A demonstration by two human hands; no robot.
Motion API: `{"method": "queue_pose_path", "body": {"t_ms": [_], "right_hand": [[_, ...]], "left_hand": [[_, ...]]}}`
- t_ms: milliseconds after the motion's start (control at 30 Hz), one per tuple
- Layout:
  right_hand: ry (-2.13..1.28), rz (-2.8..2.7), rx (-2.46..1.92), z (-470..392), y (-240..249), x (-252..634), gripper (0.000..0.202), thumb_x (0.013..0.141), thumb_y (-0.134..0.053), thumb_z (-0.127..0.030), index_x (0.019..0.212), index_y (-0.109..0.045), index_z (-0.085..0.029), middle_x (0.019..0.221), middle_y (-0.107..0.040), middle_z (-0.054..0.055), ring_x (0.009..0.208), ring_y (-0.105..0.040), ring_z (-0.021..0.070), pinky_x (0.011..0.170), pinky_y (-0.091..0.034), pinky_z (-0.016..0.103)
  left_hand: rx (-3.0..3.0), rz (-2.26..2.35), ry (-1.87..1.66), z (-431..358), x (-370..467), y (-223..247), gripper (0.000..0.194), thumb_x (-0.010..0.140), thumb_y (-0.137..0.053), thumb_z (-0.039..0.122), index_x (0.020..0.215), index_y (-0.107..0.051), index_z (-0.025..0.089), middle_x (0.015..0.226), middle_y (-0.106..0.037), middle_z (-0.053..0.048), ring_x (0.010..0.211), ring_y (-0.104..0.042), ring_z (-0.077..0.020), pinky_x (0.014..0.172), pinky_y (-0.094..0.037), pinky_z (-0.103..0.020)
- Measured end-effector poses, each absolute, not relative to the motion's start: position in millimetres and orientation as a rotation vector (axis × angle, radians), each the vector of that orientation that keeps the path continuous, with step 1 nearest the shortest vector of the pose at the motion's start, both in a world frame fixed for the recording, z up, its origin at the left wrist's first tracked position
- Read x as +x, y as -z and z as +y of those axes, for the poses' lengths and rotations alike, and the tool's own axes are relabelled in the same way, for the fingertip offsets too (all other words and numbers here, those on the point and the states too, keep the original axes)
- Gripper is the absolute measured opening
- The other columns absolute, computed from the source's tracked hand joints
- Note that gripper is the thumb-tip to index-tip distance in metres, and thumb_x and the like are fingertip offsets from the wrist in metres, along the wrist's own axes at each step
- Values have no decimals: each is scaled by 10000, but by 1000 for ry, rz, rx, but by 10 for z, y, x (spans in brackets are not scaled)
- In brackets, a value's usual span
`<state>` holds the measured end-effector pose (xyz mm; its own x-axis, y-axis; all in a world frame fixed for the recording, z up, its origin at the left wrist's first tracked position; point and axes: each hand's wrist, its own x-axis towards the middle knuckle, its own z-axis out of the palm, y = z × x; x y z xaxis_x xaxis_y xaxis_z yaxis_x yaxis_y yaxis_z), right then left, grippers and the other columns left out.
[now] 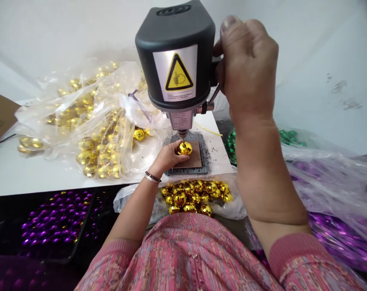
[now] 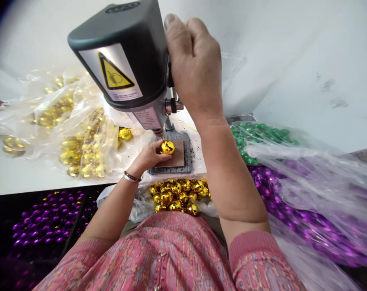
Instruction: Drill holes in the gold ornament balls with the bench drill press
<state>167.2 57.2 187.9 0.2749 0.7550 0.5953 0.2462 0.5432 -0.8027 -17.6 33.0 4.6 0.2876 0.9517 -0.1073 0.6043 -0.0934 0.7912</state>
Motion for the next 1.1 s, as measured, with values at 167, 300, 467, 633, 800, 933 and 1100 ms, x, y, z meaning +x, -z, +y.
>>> {"method": "queue_pose_path", "body": {"t_ms": [167,300,467,633,800,933,1100], "right_hand": [[-321,-1396,-811,138,-1554,1722,281,1000,-487,-353,793,-566,-181,634,-465,-53,564,-429,40,593,-361,240],[-328,-1411,-858,-99,-1295,1763,207,928,-543,-206,1011,-723,-267,641,-498,-60,575,-450,49,579,-366,247],[-287,-1459,-934,-172,-1131,1782,269,905,-566,-207,1079,-737,-321,693,-581,-57,594,-477,59,657,-486,255],[-173,-1469,-912,-155,-1042,1775,232,912,-586,-217,1073,-743,-274,792,-666,-48,628,-519,48,670,-510,229],[-52,-1441,-891,-139,-963,1744,176,907,-617,-244,1028,-745,-248,793,-691,-36,628,-553,52,629,-506,211],[22,-1407,-854,-135,-893,1714,165,919,-602,-225,994,-748,-223,857,-731,-10,680,-613,66,649,-522,222],[63,-1359,-792,-78,-757,1687,168,928,-583,-200,968,-745,-221,753,-671,-29,639,-578,51,633,-495,204]], "left_hand": [[1785,1405,-598,306,-156,-75,703,721,-799,300,1389,-637,152,1108,-781,-48,992,-710,-235,906,-546,-326],[1787,1385,-612,299,-163,-71,659,724,-789,297,1357,-656,171,1129,-775,-43,1006,-705,-238,916,-547,-327],[1754,1345,-613,289,-168,-45,639,741,-773,302,1351,-648,159,1096,-773,-53,992,-695,-232,880,-547,-309],[1753,1359,-627,262,-159,-63,622,746,-778,325,1336,-655,173,1076,-772,-33,968,-693,-223,908,-530,-315],[1707,1375,-650,224,-125,-87,586,742,-779,305,1299,-666,166,1061,-770,-28,946,-684,-212,854,-521,-288],[1692,1375,-683,201,-108,-80,520,746,-769,299,1240,-680,163,1019,-762,-20,906,-673,-200,803,-507,-273],[1700,1364,-710,193,-110,-51,505,736,-771,299,1215,-684,162,995,-754,-15,902,-661,-202,795,-501,-274]]}}
